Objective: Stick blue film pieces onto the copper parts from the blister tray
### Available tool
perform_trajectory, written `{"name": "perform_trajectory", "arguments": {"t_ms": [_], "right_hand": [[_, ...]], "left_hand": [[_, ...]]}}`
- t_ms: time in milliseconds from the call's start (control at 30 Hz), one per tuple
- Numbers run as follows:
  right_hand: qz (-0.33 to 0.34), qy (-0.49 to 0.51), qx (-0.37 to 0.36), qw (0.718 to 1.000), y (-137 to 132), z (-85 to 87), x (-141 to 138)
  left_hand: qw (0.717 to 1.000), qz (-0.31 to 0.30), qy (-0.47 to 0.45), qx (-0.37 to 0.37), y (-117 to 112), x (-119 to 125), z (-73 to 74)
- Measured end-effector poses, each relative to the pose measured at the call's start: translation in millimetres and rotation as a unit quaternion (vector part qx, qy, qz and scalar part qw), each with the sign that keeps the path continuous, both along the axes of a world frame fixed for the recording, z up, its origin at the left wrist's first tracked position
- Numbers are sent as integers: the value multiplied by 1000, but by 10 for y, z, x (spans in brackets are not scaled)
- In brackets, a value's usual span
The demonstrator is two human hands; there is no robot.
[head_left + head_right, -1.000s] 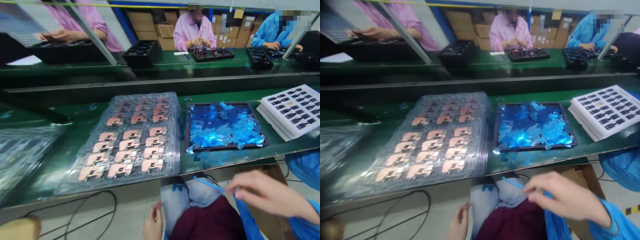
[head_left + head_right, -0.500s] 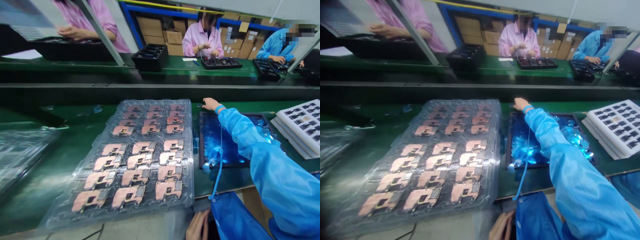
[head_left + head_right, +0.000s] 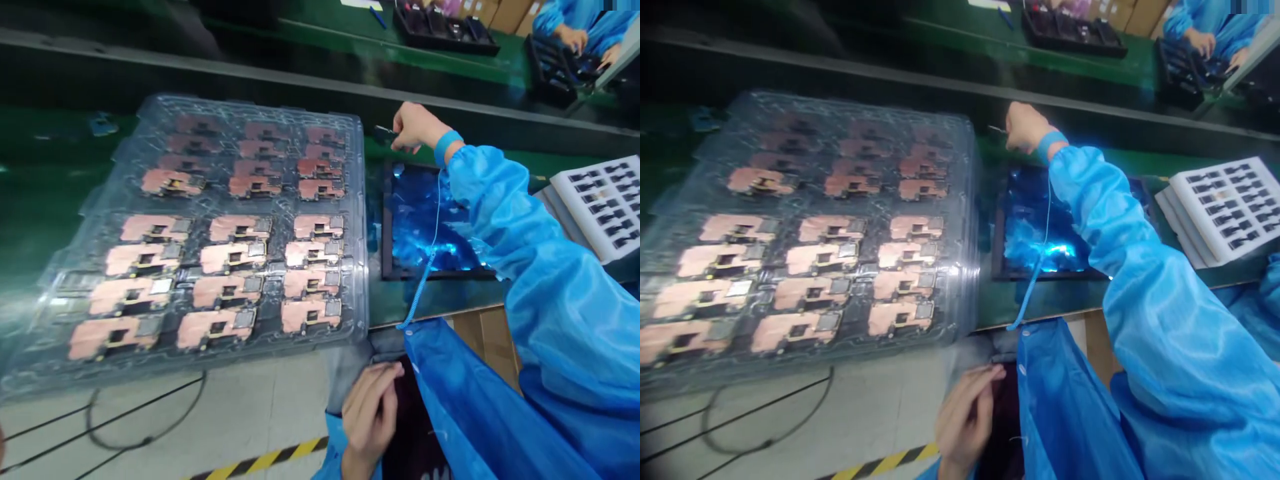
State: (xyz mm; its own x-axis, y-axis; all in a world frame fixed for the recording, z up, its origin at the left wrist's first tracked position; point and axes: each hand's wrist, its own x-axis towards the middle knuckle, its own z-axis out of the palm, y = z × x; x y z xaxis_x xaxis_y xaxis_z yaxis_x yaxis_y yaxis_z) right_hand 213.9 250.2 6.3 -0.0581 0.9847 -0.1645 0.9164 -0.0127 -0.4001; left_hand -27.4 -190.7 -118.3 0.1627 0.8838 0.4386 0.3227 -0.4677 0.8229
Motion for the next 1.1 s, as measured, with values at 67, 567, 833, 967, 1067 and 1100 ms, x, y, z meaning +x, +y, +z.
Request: {"name": "perform_trajectory", "arguments": {"t_ms": [67, 567, 833, 967, 1067, 1100], "right_hand": [[18, 37, 37, 998, -330, 286, -64], [28, 241, 172, 955, -1769, 583, 580], [-26, 246, 150, 957, -2074, 206, 932], [-26, 279, 128, 951, -2388, 196, 1003], [-37, 283, 130, 950, -2517, 126, 1025], [-42, 275, 133, 951, -2547, 86, 1031]], "left_hand": [[999, 15, 8, 43, 119, 99, 89], [946, -42, 320, 32, 1166, 944, 16], [937, -38, 348, -12, 1570, 1190, 101], [947, -17, 319, -19, 1746, 1221, 59], [956, 23, 292, -22, 1837, 1252, 84], [958, 38, 285, -21, 1858, 1266, 104]]}}
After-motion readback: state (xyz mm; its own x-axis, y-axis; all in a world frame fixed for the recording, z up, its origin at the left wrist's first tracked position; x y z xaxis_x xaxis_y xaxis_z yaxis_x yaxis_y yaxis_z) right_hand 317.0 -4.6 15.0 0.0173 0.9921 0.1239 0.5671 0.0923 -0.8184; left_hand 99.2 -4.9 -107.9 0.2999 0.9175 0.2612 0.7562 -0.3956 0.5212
